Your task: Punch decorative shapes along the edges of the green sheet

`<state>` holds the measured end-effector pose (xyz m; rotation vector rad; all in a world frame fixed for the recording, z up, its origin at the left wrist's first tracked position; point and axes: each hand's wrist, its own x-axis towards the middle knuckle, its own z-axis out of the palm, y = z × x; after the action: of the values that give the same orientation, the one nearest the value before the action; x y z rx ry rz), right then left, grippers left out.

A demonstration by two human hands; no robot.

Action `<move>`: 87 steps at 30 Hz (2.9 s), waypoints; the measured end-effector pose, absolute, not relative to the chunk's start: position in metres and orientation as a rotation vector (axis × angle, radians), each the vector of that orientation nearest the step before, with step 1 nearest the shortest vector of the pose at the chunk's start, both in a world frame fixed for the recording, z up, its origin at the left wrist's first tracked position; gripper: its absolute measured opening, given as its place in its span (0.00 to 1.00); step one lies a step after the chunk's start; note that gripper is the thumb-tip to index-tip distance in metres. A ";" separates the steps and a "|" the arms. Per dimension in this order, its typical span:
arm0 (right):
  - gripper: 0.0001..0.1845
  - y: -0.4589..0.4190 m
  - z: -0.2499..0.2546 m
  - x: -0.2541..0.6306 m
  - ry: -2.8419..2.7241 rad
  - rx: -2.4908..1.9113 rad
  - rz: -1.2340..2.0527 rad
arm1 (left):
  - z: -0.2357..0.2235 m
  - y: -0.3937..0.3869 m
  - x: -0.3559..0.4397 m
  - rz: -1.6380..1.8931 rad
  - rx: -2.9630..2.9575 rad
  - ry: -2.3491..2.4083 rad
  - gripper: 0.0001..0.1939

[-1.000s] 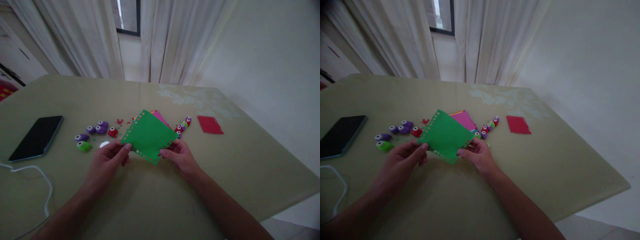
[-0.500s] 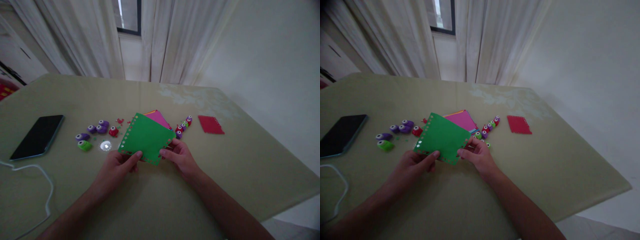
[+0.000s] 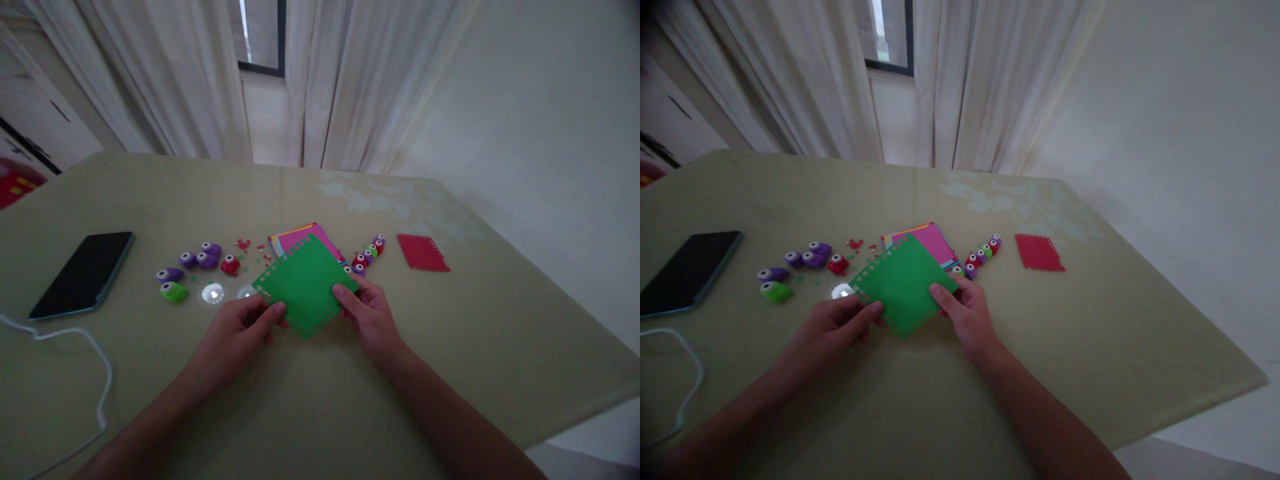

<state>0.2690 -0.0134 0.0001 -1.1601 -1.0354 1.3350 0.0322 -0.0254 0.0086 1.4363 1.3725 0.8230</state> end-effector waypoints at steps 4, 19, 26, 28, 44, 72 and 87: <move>0.16 -0.014 0.007 0.268 -1.159 -1.218 1.211 | 0.007 -0.024 0.029 0.935 1.410 1.365 0.21; 0.16 -0.011 0.007 0.271 -1.237 -1.193 1.174 | 0.014 -0.022 0.030 0.935 1.271 1.281 0.17; 0.16 -0.010 0.006 0.272 -1.176 -1.188 1.194 | 0.016 -0.021 0.025 1.101 1.241 1.355 0.17; 0.17 -0.010 0.005 0.272 -1.181 -1.186 1.206 | 0.014 -0.021 0.024 1.124 1.243 1.378 0.16; 0.15 -0.011 0.007 0.271 -1.181 -1.195 1.214 | 0.012 -0.023 0.033 0.898 1.247 1.277 0.18; 0.07 -0.038 0.036 0.268 -1.142 -0.886 1.376 | 0.010 -0.033 0.026 1.088 0.894 0.731 0.15; 0.06 -0.046 0.039 0.268 -1.117 -0.788 1.475 | 0.015 -0.038 0.026 1.015 0.839 0.503 0.12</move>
<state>0.2680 -0.0458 0.0388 -0.7883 -1.1174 1.4754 0.0258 -0.0381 0.0152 0.8387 0.5031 1.0149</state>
